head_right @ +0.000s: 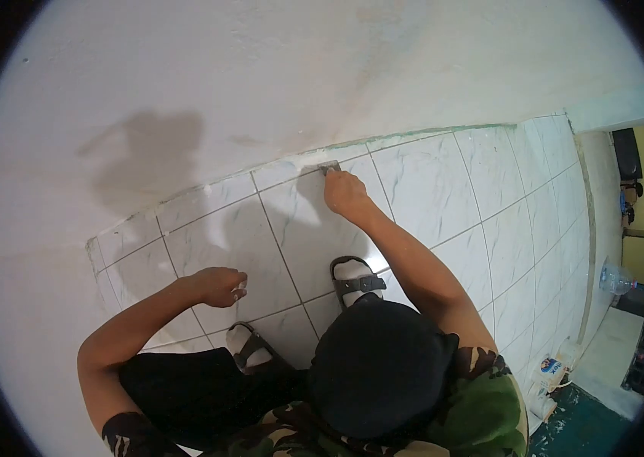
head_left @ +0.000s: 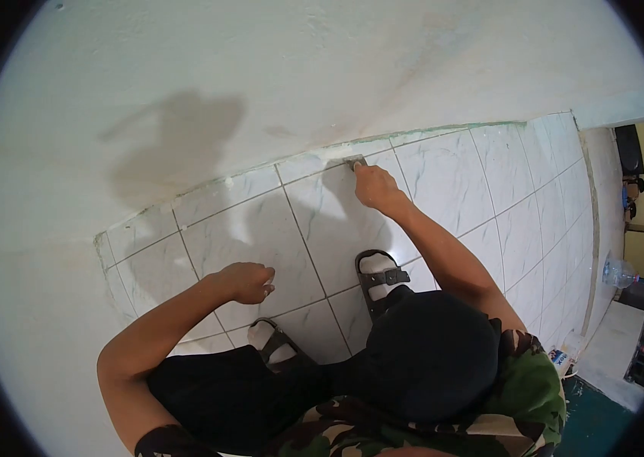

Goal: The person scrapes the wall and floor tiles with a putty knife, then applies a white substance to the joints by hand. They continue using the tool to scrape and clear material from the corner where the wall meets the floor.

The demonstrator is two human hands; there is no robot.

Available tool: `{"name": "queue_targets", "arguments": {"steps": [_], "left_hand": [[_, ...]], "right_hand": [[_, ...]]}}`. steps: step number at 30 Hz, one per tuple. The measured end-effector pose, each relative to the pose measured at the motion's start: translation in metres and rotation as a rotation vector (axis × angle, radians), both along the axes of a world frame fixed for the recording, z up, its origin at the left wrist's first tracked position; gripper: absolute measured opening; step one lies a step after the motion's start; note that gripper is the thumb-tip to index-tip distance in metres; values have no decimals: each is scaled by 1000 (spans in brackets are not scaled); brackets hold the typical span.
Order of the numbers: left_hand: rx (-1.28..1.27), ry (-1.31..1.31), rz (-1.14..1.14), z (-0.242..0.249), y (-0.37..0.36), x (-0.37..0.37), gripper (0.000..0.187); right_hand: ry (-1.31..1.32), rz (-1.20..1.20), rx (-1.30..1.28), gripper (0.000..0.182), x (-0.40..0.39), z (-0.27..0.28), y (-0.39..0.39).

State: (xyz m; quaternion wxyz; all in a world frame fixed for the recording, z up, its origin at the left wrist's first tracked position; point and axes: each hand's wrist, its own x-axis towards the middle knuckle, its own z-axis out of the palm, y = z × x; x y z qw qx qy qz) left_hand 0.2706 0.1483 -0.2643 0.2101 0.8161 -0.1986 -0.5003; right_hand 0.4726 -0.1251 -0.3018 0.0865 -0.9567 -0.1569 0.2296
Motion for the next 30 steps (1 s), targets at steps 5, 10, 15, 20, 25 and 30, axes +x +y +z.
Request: {"name": "queue_targets", "arguments": {"steps": [5, 10, 15, 20, 25, 30], "left_hand": [[6, 11, -2, 2, -4, -2, 28], [-9, -1, 20, 0, 0, -5, 28], [33, 12, -30, -2, 0, -2, 27], [12, 9, 0, -2, -4, 2, 27], [-11, -1, 3, 0, -6, 0, 27], [-10, -25, 11, -1, 0, -2, 28]], "right_hand": [[-47, -13, 18, 32, 5, -3, 2], [-11, 31, -3, 32, 4, -7, 1], [5, 44, -8, 32, 3, -2, 0], [-32, 66, -8, 33, -2, -2, -6], [-27, 38, 5, 33, 7, -7, -2], [-7, 54, -29, 31, 3, -4, 2]]}}
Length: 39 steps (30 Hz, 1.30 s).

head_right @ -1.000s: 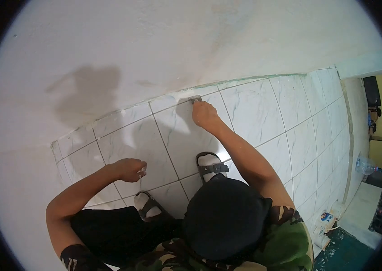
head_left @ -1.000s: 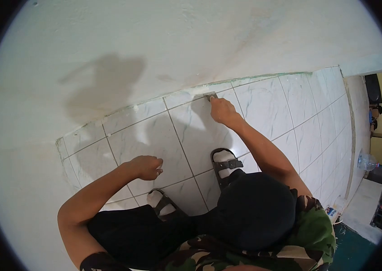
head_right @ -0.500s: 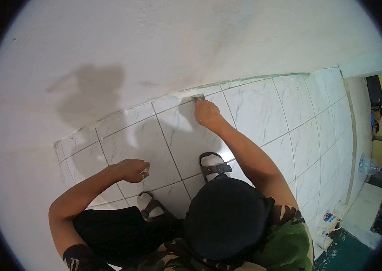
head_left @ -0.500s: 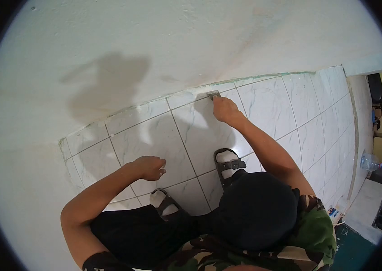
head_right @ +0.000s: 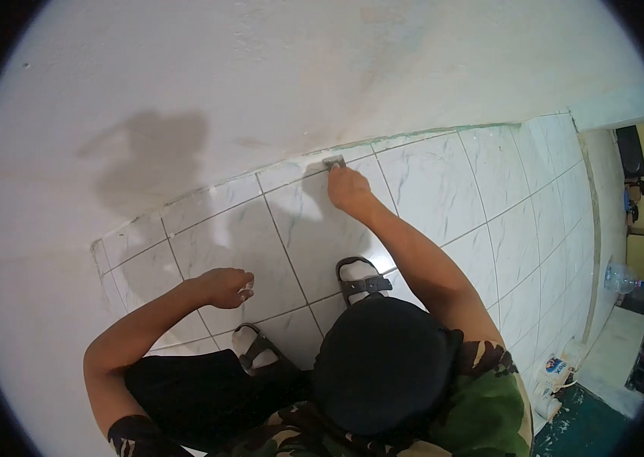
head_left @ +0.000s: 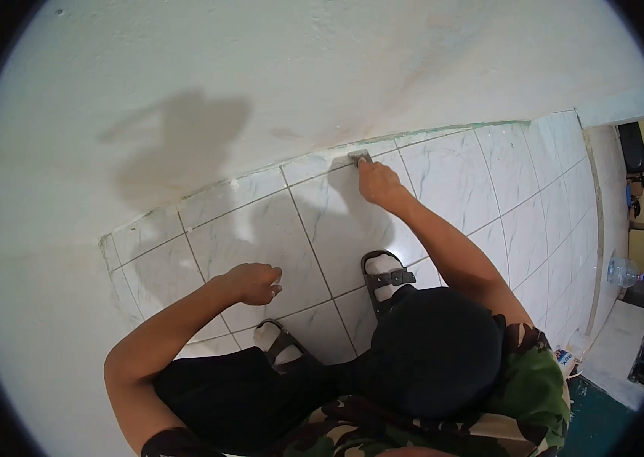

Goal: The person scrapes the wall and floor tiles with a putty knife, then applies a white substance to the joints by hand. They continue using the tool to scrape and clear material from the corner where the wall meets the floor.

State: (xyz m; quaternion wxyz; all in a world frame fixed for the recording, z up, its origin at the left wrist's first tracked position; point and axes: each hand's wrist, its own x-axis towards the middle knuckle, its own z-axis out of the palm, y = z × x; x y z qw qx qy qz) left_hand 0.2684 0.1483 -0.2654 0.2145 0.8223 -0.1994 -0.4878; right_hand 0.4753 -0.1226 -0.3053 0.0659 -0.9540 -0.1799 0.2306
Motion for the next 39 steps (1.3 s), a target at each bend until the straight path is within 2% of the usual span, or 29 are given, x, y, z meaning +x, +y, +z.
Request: {"name": "queue_targets", "arguments": {"steps": [7, 9, 13, 15, 17, 24, 28, 32, 34, 39], "left_hand": [[19, 31, -31, 1, -5, 5, 28], [-13, 13, -4, 0, -8, 5, 28], [3, 6, 1, 0, -3, 3, 28], [-32, -1, 33, 0, -4, 0, 28], [61, 29, -16, 2, -3, -1, 27], [10, 1, 10, -3, -2, -3, 28], [-4, 4, 11, -2, 0, -1, 27], [20, 1, -11, -4, -2, -1, 27], [4, -9, 7, -4, -1, 0, 27], [27, 21, 3, -3, -4, 0, 27]], "right_hand": [[19, 22, -46, 32, -4, -5, -3], [-17, -38, 34, 34, 8, -3, 1], [-4, 26, -30, 34, -3, -4, 3], [-34, -8, 49, 34, 6, -3, 2], [-27, -15, 26, 34, 6, -3, 2], [-18, -71, 10, 34, 9, -3, 4], [-2, -11, 9, 37, 5, -2, 2], [-15, -48, 15, 37, 3, -4, 3], [19, 55, -44, 36, -3, -4, 4], [69, 12, -24, 34, -1, 11, 12]]}}
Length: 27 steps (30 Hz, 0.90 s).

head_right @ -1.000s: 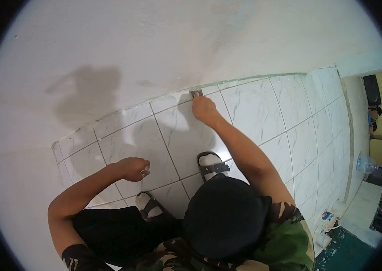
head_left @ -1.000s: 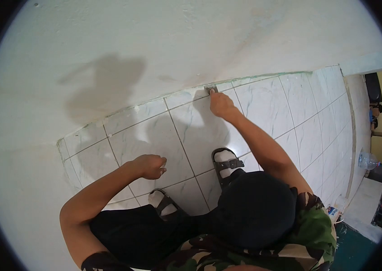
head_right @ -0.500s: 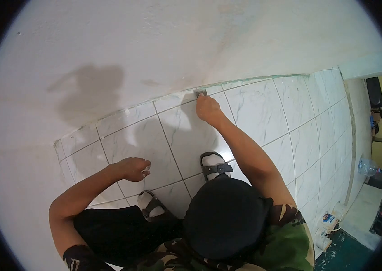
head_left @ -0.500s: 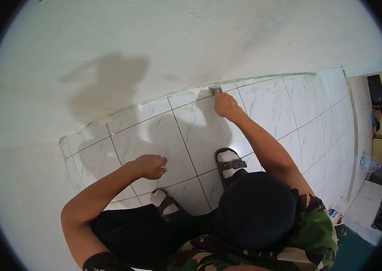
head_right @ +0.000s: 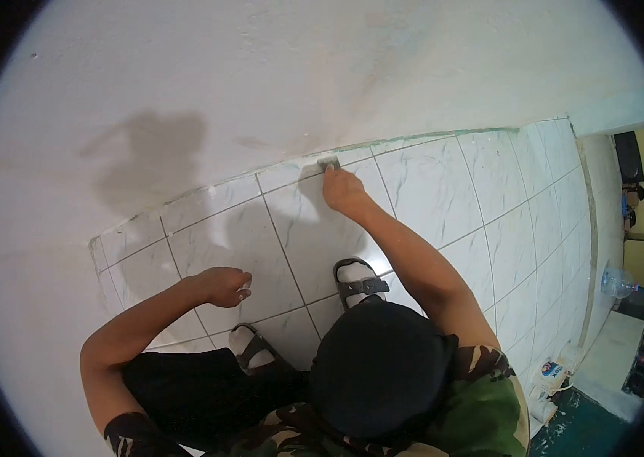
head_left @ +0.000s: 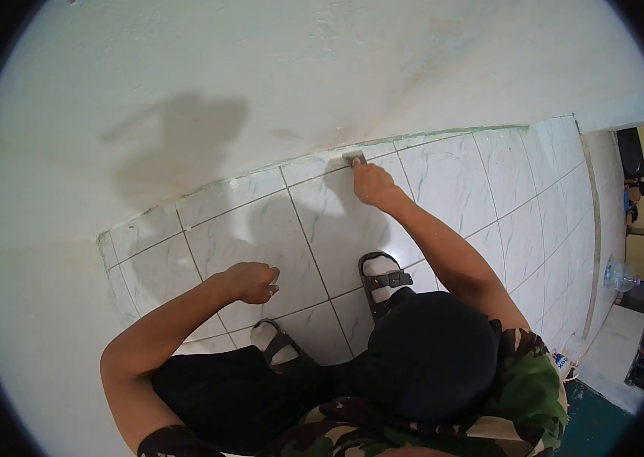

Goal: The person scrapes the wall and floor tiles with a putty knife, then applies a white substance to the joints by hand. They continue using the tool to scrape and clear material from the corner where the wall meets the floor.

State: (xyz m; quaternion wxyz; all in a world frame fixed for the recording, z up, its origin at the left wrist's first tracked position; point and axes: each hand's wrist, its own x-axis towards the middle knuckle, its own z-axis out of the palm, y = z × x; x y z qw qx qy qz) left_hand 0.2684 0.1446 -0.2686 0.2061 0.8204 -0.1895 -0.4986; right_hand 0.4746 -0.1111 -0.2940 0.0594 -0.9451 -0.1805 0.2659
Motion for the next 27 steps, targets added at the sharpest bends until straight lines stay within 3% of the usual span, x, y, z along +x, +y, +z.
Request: {"name": "queue_targets", "arguments": {"steps": [12, 18, 21, 24, 27], "left_hand": [[-39, -37, 37, 2, 3, -2, 27], [21, -7, -40, 7, 2, 1, 27], [-58, -41, 51, 5, 1, -1, 27], [18, -10, -36, 3, -1, 0, 27], [-7, -37, -14, 9, 3, 1, 27]], "right_hand": [[-80, 81, 24, 33, -16, -17, 1], [38, 81, -30, 37, -10, -14, 7], [25, 55, 25, 33, -12, -13, 5], [-64, 41, 66, 33, -8, -9, 8], [14, 78, -29, 35, -24, -7, 12]]}}
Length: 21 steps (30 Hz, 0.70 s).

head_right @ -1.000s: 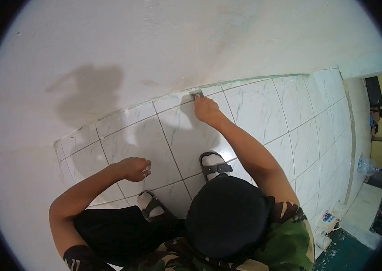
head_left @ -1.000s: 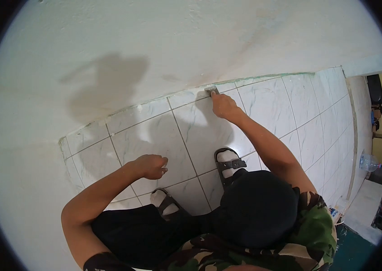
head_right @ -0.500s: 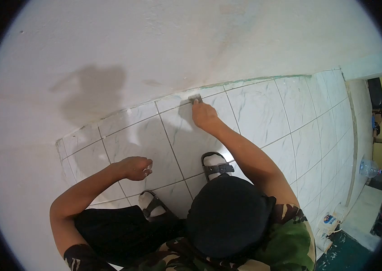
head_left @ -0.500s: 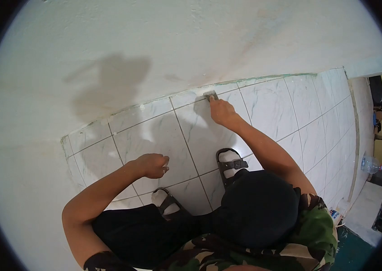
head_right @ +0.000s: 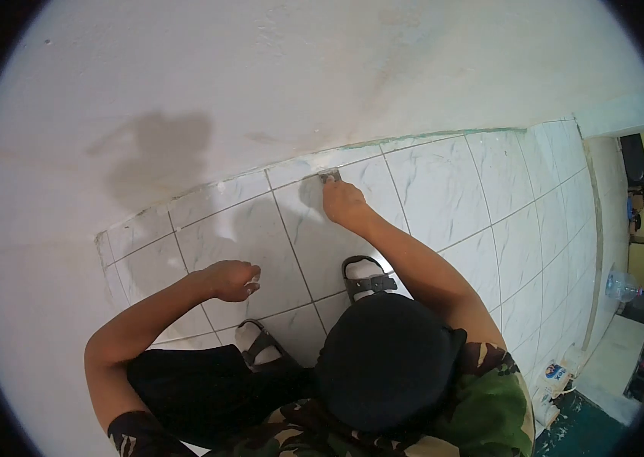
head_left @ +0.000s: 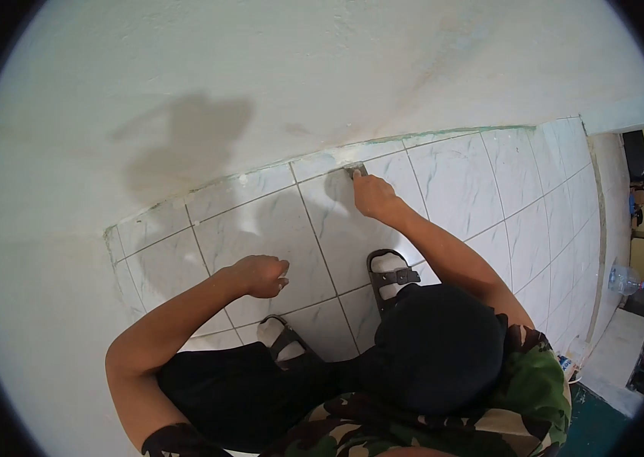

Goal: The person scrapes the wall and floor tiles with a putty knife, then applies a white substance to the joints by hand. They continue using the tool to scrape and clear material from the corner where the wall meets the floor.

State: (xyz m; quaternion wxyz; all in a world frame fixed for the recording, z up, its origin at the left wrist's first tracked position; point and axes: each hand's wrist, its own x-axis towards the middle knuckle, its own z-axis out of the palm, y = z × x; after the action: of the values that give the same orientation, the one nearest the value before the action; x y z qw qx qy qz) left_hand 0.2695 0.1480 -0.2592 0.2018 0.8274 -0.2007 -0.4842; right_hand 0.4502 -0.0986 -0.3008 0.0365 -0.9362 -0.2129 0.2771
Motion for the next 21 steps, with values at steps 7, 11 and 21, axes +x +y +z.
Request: {"name": "queue_targets", "arguments": {"steps": [7, 11, 21], "left_hand": [[6, 0, -10, -3, -3, -4, 28], [3, -29, 31, -5, 1, -1, 27], [2, -53, -13, -9, -3, -3, 30]], "right_hand": [[-35, 24, 8, 39, -5, 5, 3], [-12, 56, -8, 41, -1, 0, 5], [-58, 93, 30, 35, 8, -1, 9]]}}
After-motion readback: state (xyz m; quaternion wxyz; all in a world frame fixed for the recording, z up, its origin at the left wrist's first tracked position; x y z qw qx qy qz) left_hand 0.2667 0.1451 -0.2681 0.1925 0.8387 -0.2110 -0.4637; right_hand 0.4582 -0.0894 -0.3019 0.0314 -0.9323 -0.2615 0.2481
